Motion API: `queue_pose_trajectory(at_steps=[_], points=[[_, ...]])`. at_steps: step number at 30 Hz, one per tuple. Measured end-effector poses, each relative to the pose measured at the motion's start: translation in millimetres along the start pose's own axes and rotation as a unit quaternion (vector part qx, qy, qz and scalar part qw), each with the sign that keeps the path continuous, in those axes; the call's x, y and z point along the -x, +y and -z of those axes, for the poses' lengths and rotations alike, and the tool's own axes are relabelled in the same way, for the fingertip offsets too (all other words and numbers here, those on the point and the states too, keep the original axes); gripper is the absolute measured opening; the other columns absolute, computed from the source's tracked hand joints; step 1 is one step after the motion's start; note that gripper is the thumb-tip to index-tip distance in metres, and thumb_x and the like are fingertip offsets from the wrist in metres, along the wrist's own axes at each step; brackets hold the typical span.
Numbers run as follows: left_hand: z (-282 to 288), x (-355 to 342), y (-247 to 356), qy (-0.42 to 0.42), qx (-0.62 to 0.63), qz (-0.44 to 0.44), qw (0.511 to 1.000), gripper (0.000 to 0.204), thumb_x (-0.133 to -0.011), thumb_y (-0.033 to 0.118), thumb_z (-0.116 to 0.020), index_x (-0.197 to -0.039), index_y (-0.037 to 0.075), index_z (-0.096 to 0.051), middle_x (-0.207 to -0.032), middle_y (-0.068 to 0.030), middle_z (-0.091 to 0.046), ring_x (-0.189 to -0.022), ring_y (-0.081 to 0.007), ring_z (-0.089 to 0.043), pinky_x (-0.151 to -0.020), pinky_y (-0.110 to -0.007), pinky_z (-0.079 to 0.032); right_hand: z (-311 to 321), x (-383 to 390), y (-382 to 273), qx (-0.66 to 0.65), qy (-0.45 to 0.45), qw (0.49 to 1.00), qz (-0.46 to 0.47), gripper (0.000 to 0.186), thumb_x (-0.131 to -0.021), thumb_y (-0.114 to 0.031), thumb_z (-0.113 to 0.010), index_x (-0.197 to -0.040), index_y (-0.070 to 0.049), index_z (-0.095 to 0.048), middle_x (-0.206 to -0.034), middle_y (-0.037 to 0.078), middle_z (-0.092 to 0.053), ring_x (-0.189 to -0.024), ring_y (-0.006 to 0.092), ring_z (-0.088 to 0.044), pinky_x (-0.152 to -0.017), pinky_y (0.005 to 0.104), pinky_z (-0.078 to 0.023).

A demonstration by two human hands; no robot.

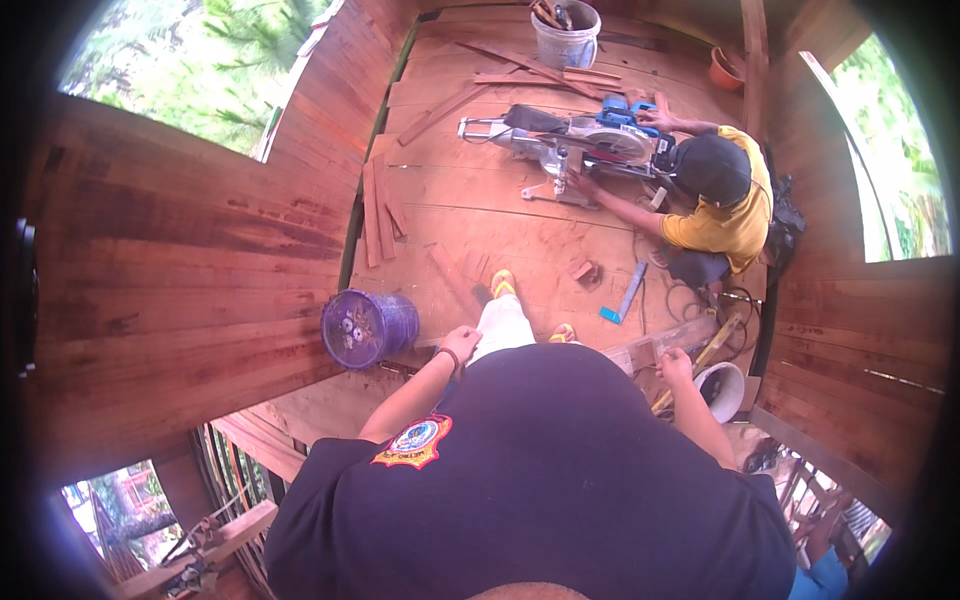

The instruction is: The person measures and marks small wooden pieces using a try square and a pencil. They sit on the floor, align the square on each piece, and draw lines to indicate cut positions. Another person is visible in the background operating a miter saw.

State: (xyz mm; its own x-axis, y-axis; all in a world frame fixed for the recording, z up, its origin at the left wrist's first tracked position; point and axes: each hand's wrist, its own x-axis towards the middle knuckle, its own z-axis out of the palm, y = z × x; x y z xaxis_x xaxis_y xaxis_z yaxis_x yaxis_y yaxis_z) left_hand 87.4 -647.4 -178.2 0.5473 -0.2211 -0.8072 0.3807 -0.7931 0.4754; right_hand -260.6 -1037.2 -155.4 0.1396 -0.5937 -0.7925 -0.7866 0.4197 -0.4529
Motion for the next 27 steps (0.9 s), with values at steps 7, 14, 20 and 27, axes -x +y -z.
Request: queue_pose_trajectory(at_steps=[7, 14, 20, 27], points=[[-5, 18, -34, 0.02, -0.031, 0.009, 0.999, 0.027, -0.089, 0.03, -0.065, -0.1, 0.006, -0.072, -0.084, -0.0072, -0.072, -0.073, -0.0155, -0.067, -0.069, -0.031, -0.053, -20, -10, -10, -0.028, -0.039, 0.999, -0.003, 0.022, -0.094, -0.013, -0.062, -0.114, -0.005, -0.056, -0.076, 0.009, -0.064, -0.058, 0.0157, -0.061, -0.046, 0.0294, -0.047], [-36, 62, -96, 0.071, 0.009, 0.019, 0.997, 0.038, -0.089, 0.031, -0.064, -0.11, 0.001, -0.07, -0.104, -0.0142, -0.073, -0.098, -0.0248, -0.068, -0.087, -0.036, -0.051, -38, -10, -38, 0.073, -0.094, 0.99, 0.077, 0.022, -0.094, -0.011, -0.06, -0.114, -0.003, -0.058, -0.076, 0.007, -0.064, -0.057, 0.0127, -0.06, -0.048, 0.0258, -0.046], [-77, 103, -156, 0.072, 0.092, 0.127, 0.985, 0.037, -0.087, 0.03, -0.065, -0.108, 0.0, -0.072, -0.099, -0.0117, -0.073, -0.091, -0.0217, -0.069, -0.082, -0.036, -0.053, -30, -32, -46, 0.166, -0.093, 0.975, 0.11, 0.024, -0.091, -0.013, -0.063, -0.111, -0.001, -0.06, -0.074, 0.007, -0.065, -0.056, 0.0139, -0.062, -0.048, 0.028, -0.049], [-93, 110, -188, 0.052, 0.064, 0.14, 0.987, 0.038, -0.087, 0.029, -0.065, -0.11, -0.001, -0.07, -0.091, -0.0107, -0.071, -0.081, -0.0186, -0.067, -0.074, -0.035, -0.053, -42, -34, -83, 0.183, -0.094, 0.966, 0.157, 0.018, -0.092, -0.014, -0.063, -0.105, -0.003, -0.061, -0.076, 0.007, -0.065, -0.058, 0.0133, -0.062, -0.053, 0.0283, -0.051]])
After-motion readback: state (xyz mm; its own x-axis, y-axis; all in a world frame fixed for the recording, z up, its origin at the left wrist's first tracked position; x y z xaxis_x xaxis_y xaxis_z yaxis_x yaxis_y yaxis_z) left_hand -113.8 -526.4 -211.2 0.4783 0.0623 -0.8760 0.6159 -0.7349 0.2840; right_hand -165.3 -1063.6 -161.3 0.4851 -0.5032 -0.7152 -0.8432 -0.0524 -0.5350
